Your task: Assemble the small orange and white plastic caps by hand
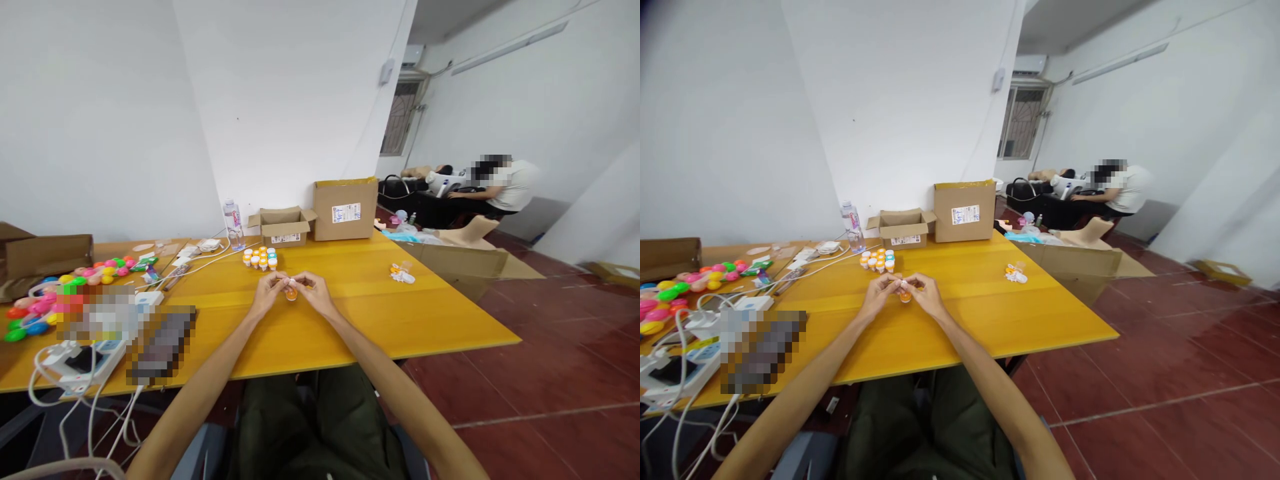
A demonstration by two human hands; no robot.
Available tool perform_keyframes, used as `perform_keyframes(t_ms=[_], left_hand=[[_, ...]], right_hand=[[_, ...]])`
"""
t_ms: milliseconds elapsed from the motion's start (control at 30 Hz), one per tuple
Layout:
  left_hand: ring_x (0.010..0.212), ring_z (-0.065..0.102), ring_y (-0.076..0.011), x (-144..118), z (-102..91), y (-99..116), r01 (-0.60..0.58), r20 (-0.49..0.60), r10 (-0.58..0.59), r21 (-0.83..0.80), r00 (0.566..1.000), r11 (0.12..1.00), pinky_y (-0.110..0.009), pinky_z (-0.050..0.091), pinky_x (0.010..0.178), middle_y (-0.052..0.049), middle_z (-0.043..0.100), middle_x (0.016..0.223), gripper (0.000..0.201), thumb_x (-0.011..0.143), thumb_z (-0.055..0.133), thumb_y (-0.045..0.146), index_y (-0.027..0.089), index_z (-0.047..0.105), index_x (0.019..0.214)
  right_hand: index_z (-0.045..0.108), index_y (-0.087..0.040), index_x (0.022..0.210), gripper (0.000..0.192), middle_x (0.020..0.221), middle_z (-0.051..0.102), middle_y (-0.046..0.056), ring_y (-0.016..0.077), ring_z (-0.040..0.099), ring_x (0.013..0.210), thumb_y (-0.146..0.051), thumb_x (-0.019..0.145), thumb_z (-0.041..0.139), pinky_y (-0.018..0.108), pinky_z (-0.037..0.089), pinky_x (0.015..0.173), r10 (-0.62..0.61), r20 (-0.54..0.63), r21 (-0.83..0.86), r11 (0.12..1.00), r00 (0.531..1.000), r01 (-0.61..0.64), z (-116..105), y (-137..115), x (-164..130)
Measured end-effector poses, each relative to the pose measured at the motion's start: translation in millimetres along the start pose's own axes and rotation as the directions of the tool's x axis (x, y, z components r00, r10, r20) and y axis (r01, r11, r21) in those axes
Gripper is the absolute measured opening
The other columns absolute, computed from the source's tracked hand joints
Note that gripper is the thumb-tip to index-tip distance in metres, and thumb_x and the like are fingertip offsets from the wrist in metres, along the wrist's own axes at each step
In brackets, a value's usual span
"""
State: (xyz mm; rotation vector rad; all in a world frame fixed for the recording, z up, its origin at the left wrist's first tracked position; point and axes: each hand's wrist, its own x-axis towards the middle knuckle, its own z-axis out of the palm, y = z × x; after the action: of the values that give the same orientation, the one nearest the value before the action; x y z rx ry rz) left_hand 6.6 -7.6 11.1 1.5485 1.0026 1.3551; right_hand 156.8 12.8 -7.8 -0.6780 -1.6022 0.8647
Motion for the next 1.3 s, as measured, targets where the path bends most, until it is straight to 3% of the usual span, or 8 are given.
perform_keyframes(t_ms=[167,333,433,567,1000,1300], left_hand=[[0.079,0.065,-0.0180,1,-2.1,-3,-0.075,-0.030,0.082,0.184,0.996,0.980,-0.027,0.050,0.069,-0.004,0.071,0.083,0.025,0.078,0.065,0.042,0.018,0.069,0.080],[0.080,0.062,-0.0170,-1,-2.5,-14,-0.083,0.029,0.078,0.338,0.997,0.938,-0.028,0.049,0.073,-0.002,0.070,0.090,0.027,0.066,0.075,0.030,0.020,0.067,0.090],[0.080,0.062,-0.0178,-3,-1.0,-20,-0.098,0.100,0.066,0.352,0.993,0.931,-0.030,0.049,0.080,-0.001,0.068,0.085,0.033,0.061,0.078,0.025,0.019,0.066,0.091],[0.079,0.062,-0.0178,-3,-0.2,-24,-0.117,0.134,0.071,0.374,0.988,0.920,-0.031,0.049,0.080,0.000,0.067,0.079,0.025,0.065,0.074,0.021,0.019,0.066,0.088],[0.076,0.060,-0.0174,-2,-1.9,-27,-0.116,0.103,0.079,0.428,0.992,0.896,-0.031,0.048,0.077,-0.001,0.067,0.080,0.021,0.064,0.071,0.020,0.019,0.066,0.084],[0.079,0.060,-0.0187,-1,-2.9,-27,-0.094,0.094,0.059,0.423,0.994,0.901,-0.032,0.047,0.079,-0.001,0.068,0.083,0.023,0.062,0.075,0.021,0.020,0.067,0.083]], right_hand=[[0.068,-0.020,0.076,0.027,0.075,0.072,0.004,0.0185,0.066,0.071,-0.047,0.076,0.065,0.030,0.054,0.066,0.018,-0.046,-0.019,1.000,0.999,-0.019,-5,4,3],[0.067,-0.020,0.071,0.019,0.069,0.071,0.003,0.0177,0.065,0.065,-0.039,0.074,0.064,0.029,0.052,0.063,0.049,-0.063,-0.080,0.995,0.997,-0.054,-15,8,6],[0.066,-0.020,0.067,0.016,0.066,0.070,0.002,0.0170,0.064,0.062,-0.034,0.074,0.062,0.029,0.051,0.062,0.057,-0.047,-0.129,0.990,0.997,-0.062,-18,10,6],[0.065,-0.020,0.066,0.014,0.064,0.069,0.001,0.0165,0.064,0.061,-0.031,0.073,0.060,0.028,0.051,0.060,0.067,-0.038,-0.157,0.985,0.997,-0.073,-19,15,6],[0.064,-0.020,0.067,0.011,0.065,0.069,0.001,0.0166,0.064,0.062,-0.028,0.072,0.059,0.030,0.052,0.064,0.046,0.001,-0.171,0.984,0.999,-0.045,-18,14,6],[0.062,-0.020,0.068,0.015,0.065,0.068,0.001,0.0163,0.063,0.062,-0.034,0.072,0.060,0.029,0.051,0.063,0.129,-0.011,-0.119,0.984,0.992,-0.129,-19,17,6]])
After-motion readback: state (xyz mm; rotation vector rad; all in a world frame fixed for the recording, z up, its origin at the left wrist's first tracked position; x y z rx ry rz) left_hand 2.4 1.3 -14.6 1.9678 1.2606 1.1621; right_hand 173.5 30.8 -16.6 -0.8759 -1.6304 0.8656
